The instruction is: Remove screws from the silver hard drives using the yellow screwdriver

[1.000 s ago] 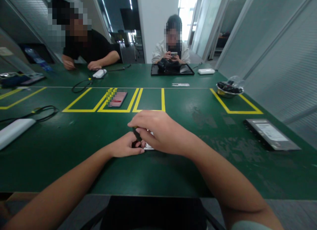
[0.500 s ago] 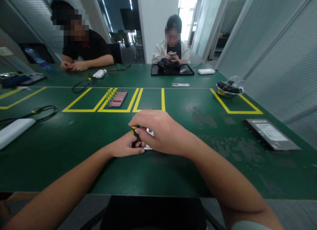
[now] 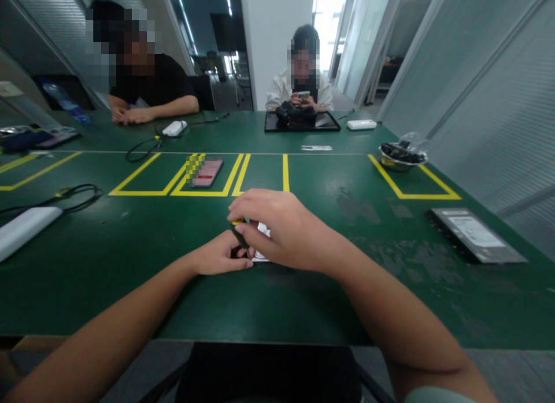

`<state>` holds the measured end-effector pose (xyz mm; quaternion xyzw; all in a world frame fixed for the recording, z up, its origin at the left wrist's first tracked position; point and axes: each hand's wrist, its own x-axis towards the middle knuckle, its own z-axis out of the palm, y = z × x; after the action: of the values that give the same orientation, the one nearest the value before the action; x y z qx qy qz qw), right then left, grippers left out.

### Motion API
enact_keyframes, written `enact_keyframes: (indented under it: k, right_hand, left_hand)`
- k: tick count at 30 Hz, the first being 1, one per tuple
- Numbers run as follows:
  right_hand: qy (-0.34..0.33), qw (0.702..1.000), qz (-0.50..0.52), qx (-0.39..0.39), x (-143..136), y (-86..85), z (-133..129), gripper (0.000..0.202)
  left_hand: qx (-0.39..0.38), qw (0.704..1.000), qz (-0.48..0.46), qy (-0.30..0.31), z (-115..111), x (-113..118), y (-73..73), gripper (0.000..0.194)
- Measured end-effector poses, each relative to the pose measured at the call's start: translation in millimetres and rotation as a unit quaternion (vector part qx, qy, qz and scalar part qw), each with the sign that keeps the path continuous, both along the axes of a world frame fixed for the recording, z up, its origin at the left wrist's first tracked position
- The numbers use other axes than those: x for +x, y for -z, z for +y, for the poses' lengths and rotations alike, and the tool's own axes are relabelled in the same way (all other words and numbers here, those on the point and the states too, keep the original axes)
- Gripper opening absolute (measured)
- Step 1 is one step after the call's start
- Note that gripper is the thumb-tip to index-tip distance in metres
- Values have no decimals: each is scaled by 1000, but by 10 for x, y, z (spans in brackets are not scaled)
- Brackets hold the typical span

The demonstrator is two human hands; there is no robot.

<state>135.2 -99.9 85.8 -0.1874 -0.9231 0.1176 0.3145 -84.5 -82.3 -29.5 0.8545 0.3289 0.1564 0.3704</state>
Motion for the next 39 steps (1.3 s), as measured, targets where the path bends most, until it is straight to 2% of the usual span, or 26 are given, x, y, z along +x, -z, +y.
enact_keyframes:
  k: [19, 25, 39]
  right_hand:
    - [25, 999, -30, -3, -11, 6, 16, 8]
    - [46, 999, -26, 10, -8, 20, 27, 17]
    - [38, 999, -14, 8, -16, 3, 17, 12]
  left_hand:
    - [10, 1000, 8, 3, 14, -6, 15, 15]
    - [5, 1000, 2, 11, 9, -1, 12, 11]
    - [9, 1000, 1, 7, 5, -2, -8, 11]
